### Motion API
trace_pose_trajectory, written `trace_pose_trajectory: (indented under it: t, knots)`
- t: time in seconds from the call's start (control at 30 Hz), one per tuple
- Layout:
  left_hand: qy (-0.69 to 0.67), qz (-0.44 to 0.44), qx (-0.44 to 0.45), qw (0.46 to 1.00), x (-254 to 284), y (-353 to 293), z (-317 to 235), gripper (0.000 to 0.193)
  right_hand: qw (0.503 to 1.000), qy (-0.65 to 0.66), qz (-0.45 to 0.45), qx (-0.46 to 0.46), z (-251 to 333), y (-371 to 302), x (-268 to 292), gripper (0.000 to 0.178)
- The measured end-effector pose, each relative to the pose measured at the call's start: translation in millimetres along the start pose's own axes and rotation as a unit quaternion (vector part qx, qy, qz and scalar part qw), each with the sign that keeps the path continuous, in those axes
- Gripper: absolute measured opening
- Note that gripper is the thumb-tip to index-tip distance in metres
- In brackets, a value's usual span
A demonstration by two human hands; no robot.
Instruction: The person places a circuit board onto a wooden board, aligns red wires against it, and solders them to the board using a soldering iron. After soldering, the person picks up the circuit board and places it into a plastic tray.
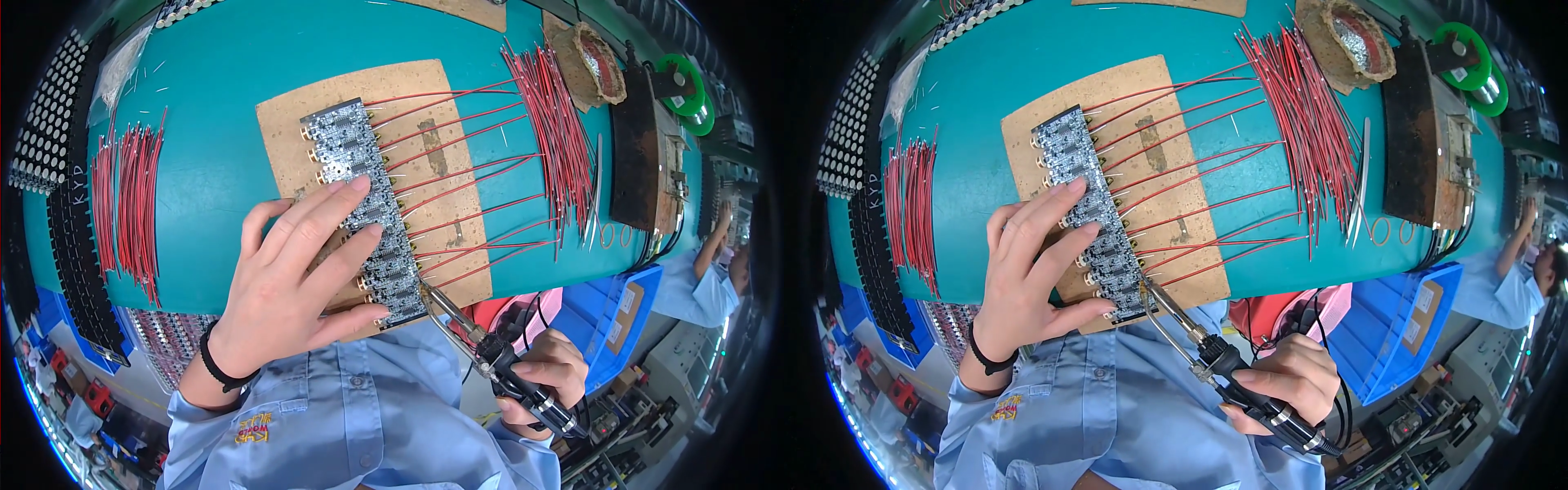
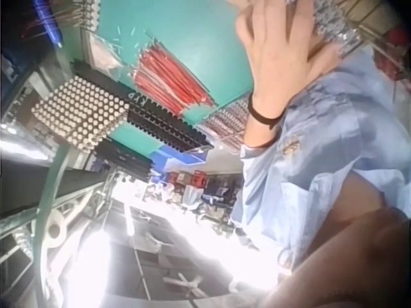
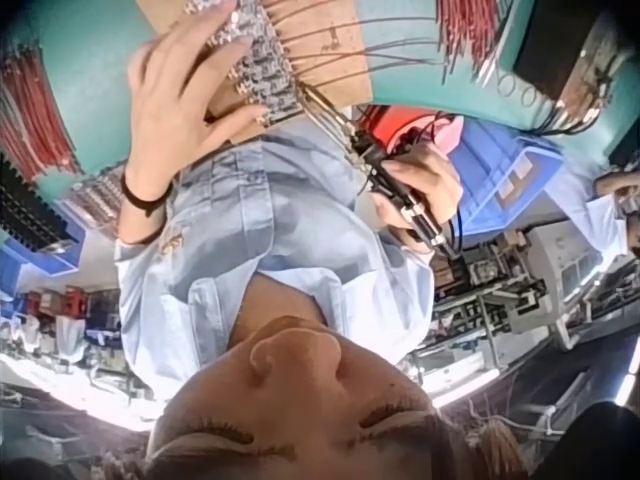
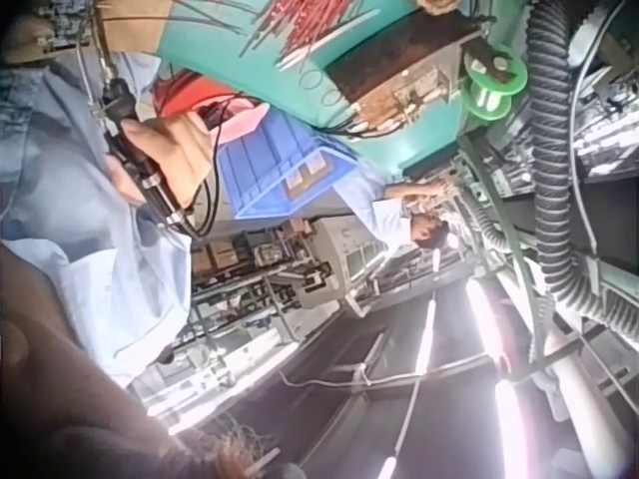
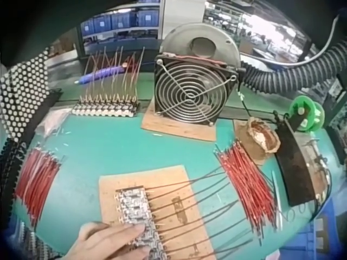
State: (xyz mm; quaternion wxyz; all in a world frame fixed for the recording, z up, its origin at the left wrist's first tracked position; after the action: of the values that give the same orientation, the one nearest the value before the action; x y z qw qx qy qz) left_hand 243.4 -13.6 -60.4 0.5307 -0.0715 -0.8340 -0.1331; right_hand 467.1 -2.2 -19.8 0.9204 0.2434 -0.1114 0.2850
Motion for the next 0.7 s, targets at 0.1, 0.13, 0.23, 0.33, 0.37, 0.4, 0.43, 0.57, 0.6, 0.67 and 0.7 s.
trace_pose_trajectory:
  t: [0.1, 0.13, 0.23, 0.33, 0.37, 0.4, 0.43, 0.57, 0.6, 0.67, 0.7]
  knots:
    - [0.004, -0.003, 0.001, 1.000, 0.1, -1.0, 0.5, 0.062, 1.000, 0.001, 0.000, 0.006, 0.5, 0.2, -0.5, 0.037]
    - [0.004, -0.002, 0.001, 1.000, -0.1, -0.9, 0.5, 0.062, 1.000, 0.001, 0.001, 0.012, 0.7, 0.4, -0.7, 0.037]
    - [0.007, -0.003, 0.000, 1.000, -0.2, -0.6, 0.3, 0.062, 1.000, 0.002, 0.000, 0.018, 1.6, -0.7, -0.6, 0.038]
    - [-0.006, -0.003, 0.013, 1.000, 2.2, 0.6, 0.0, 0.058, 1.000, 0.001, -0.001, 0.019, 2.4, -1.9, -0.1, 0.038]
    - [-0.013, -0.003, 0.020, 1.000, 2.7, 0.8, 0.6, 0.057, 1.000, 0.002, 0.000, 0.019, 2.5, -1.9, -0.1, 0.038]
    - [-0.013, -0.003, 0.020, 1.000, 2.7, 0.8, 0.5, 0.057, 1.000, 0.003, 0.001, 0.018, 2.7, -1.9, 0.0, 0.037]
    - [-0.013, -0.003, 0.020, 1.000, 2.7, 0.7, 0.4, 0.057, 1.000, 0.003, 0.002, 0.017, 2.9, -2.1, 0.1, 0.037]
    - [-0.011, -0.003, 0.020, 1.000, 2.7, 1.0, 0.0, 0.056, 1.000, 0.000, 0.007, 0.018, 2.6, -3.9, 0.7, 0.039]
    - [-0.010, -0.002, 0.020, 1.000, 2.5, 1.0, -0.1, 0.056, 1.000, 0.000, 0.006, 0.018, 3.2, -4.0, 1.3, 0.039]
    - [-0.008, 0.000, 0.020, 1.000, 2.4, 0.7, -0.1, 0.056, 1.000, -0.003, 0.013, 0.004, 3.5, -3.3, 1.4, 0.040]
    - [-0.008, -0.001, 0.019, 1.000, 2.3, 0.6, -0.1, 0.057, 1.000, -0.005, 0.016, -0.002, 3.5, -3.4, 1.5, 0.041]
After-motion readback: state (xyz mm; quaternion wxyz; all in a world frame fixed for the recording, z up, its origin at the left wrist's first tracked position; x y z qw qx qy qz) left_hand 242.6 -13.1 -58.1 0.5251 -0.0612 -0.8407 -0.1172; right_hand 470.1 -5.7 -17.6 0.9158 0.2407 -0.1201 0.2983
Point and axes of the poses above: each hand's wrist, its own y-axis towards the middle knuckle, its own x-axis out of the back of the hand, z = x × y, the point moved 8 cm from there along y, towards the middle knuckle, and after that the axes turned 6 degrees about y, right-handed, at the moved point
